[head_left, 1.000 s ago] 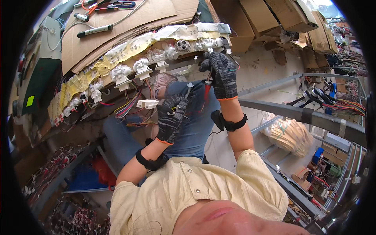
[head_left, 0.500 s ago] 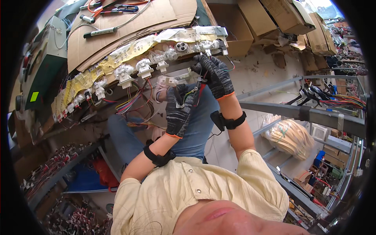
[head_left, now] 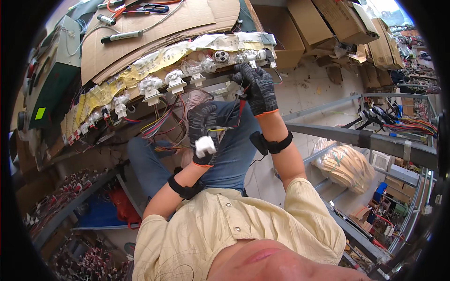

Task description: Assembling and testing electrical wiring harnesses at a factory workstation.

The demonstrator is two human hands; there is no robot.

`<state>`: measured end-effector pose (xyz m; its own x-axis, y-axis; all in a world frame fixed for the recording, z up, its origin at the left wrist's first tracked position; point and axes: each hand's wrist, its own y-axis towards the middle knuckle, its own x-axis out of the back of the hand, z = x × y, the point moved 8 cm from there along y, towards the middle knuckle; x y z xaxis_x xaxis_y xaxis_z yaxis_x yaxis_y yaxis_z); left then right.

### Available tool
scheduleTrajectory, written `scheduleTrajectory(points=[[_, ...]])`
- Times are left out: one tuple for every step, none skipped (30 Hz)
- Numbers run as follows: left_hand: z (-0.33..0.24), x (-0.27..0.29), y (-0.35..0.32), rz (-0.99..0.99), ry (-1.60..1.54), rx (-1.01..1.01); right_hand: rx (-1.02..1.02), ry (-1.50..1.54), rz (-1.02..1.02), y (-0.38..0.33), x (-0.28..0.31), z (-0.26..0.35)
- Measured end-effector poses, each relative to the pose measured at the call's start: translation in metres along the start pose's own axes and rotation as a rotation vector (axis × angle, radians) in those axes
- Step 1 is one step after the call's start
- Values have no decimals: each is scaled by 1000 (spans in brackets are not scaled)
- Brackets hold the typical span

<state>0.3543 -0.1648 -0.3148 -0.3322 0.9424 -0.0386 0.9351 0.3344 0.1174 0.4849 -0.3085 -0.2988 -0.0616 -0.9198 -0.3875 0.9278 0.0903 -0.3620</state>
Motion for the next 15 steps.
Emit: scheduleTrajectory(points=[[10, 7, 1, -49, -317, 82, -14, -29, -16, 1, 1, 0], [6, 8, 1, -40, -318, 87, -14, -27, -27, 2, 3, -1], [4, 10, 1, -49, -345, 122, 50, -94, -32, 4, 5, 2], [0, 11, 0, -54, -374, 158, 114, -161, -40, 5, 7, 7], [-5, 14, 0, -62, -397, 194, 115, -156, -53, 1, 6, 10], [-23, 11, 6, 39, -229, 61, 28, -129, -71, -3, 6, 12], [-41, 4, 11, 143, -66, -76, -57, -100, -92, -7, 10, 12], [-57, -4, 14, 229, 169, -147, -68, -167, -70, -8, 18, 15], [-37, 0, 6, 177, 179, 66, -50, -162, -98, -16, 27, 13], [-36, 0, 6, 200, 208, 41, 396, -498, -284, -38, 37, 43], [-35, 7, 9, 209, 246, 16, 836, -833, -456, -74, 26, 63], [-34, 4, 10, 240, 224, 5, 956, -916, -579, -102, 29, 66], [-23, 4, 10, 244, 151, 173, 985, -990, -544, -121, 23, 66], [-10, -1, 5, 245, 83, 349, 953, -1021, -348, -133, 1, 69], [-13, -12, 3, 274, 65, 351, 934, -1004, -264, -139, -11, 70]])
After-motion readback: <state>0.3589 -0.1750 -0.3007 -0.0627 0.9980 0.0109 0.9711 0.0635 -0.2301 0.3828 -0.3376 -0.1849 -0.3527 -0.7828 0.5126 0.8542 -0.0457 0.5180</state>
